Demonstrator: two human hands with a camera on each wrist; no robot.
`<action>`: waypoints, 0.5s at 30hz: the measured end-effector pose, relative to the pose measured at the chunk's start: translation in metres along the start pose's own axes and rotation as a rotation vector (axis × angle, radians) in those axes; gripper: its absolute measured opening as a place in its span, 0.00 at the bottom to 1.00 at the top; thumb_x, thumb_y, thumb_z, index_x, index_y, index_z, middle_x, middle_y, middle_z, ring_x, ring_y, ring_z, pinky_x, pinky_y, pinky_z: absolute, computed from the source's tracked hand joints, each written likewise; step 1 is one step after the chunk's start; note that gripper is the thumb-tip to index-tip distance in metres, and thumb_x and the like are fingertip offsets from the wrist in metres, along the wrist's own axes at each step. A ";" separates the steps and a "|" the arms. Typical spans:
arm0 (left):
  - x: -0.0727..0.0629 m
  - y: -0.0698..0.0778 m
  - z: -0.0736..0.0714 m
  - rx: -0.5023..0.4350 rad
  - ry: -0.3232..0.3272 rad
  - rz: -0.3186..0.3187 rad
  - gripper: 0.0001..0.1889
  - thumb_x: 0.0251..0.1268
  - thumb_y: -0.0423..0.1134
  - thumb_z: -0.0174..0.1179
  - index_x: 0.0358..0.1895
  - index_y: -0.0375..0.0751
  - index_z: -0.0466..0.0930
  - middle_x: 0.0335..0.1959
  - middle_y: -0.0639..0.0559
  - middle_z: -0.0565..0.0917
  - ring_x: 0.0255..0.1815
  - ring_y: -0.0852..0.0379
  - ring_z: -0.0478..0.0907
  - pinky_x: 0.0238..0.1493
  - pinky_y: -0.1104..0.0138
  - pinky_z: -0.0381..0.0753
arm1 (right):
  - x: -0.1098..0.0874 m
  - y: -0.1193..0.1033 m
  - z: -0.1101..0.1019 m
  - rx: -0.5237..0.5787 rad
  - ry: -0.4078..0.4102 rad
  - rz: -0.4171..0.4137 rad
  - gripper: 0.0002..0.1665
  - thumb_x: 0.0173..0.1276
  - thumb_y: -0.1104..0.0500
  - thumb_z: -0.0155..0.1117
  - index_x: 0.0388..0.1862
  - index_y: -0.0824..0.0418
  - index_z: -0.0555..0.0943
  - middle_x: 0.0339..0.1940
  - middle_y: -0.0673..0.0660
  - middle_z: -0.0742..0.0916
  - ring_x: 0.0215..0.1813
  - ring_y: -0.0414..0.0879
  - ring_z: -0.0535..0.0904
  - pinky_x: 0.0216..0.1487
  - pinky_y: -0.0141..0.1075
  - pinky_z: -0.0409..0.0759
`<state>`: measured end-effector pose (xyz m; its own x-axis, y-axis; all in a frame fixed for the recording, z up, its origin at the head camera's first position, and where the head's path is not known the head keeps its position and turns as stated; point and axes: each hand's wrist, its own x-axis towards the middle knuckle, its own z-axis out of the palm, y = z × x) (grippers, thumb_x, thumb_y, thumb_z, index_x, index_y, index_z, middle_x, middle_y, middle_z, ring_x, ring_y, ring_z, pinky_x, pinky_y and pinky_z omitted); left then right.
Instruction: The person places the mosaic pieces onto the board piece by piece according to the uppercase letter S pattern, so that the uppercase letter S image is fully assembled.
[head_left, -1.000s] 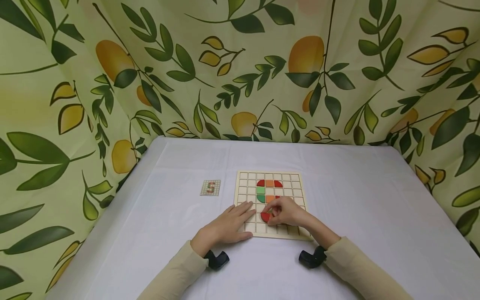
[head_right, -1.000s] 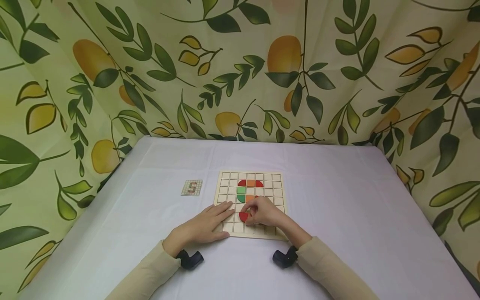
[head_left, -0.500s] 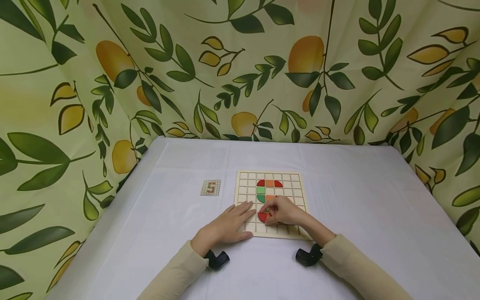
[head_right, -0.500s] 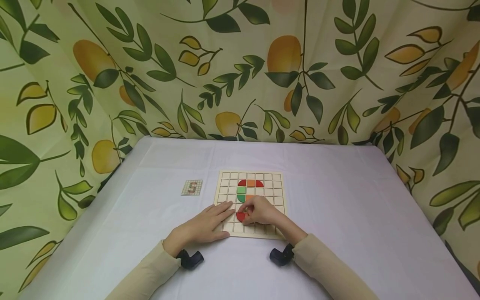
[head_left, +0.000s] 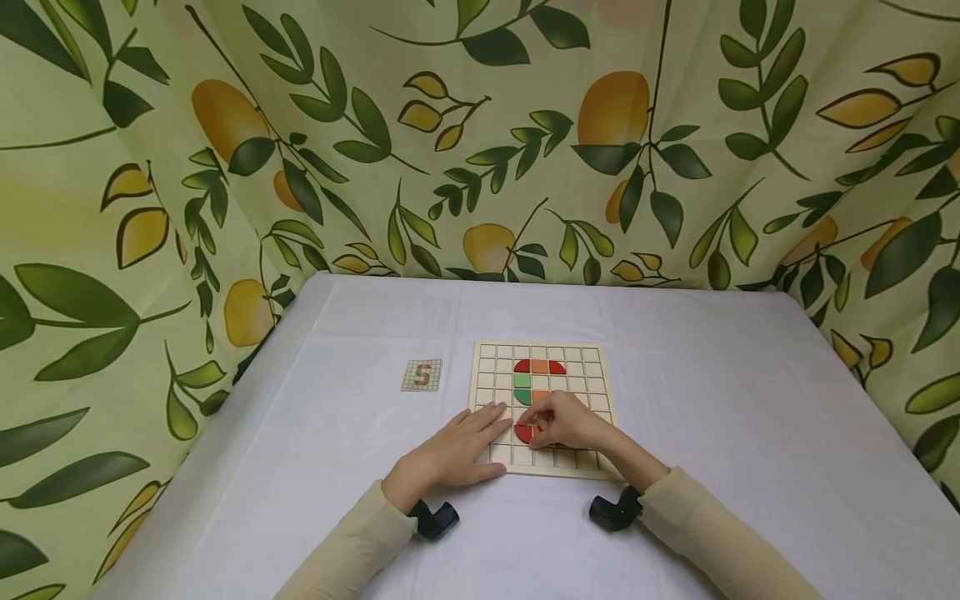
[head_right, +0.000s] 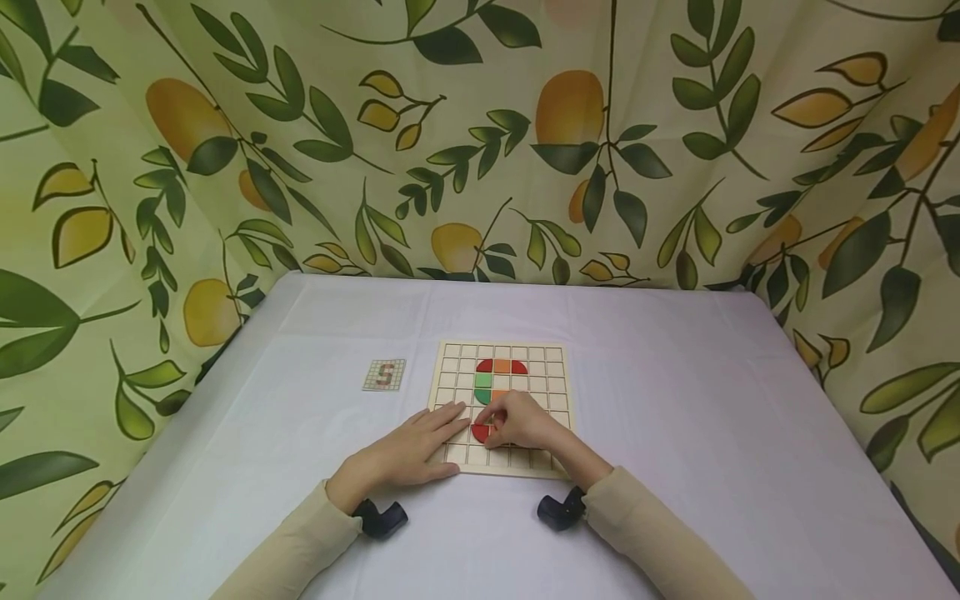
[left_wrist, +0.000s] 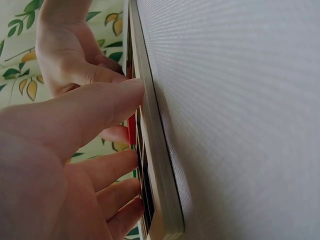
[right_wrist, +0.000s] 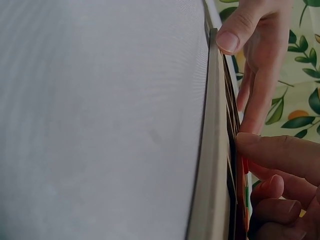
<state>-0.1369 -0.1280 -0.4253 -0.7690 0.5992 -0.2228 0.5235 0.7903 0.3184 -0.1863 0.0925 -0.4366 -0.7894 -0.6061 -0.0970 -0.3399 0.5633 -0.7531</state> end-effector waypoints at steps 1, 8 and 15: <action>0.000 0.000 0.000 -0.002 0.000 0.000 0.35 0.68 0.53 0.55 0.75 0.46 0.58 0.80 0.51 0.52 0.81 0.52 0.49 0.80 0.51 0.53 | 0.000 0.000 0.000 0.002 -0.001 0.001 0.15 0.49 0.67 0.74 0.39 0.66 0.87 0.15 0.47 0.74 0.20 0.36 0.66 0.22 0.24 0.63; 0.000 0.001 0.000 -0.001 0.006 0.013 0.34 0.68 0.52 0.55 0.74 0.45 0.59 0.80 0.49 0.54 0.81 0.51 0.51 0.79 0.50 0.54 | -0.002 -0.001 0.000 0.007 0.003 0.015 0.15 0.50 0.67 0.75 0.40 0.66 0.86 0.15 0.47 0.74 0.20 0.36 0.67 0.23 0.24 0.65; -0.001 0.000 0.001 0.002 -0.001 0.002 0.35 0.68 0.53 0.55 0.74 0.46 0.58 0.80 0.50 0.53 0.81 0.52 0.50 0.80 0.51 0.54 | -0.003 0.000 -0.001 0.022 0.018 0.015 0.15 0.51 0.66 0.74 0.40 0.66 0.86 0.16 0.48 0.75 0.21 0.36 0.67 0.24 0.25 0.67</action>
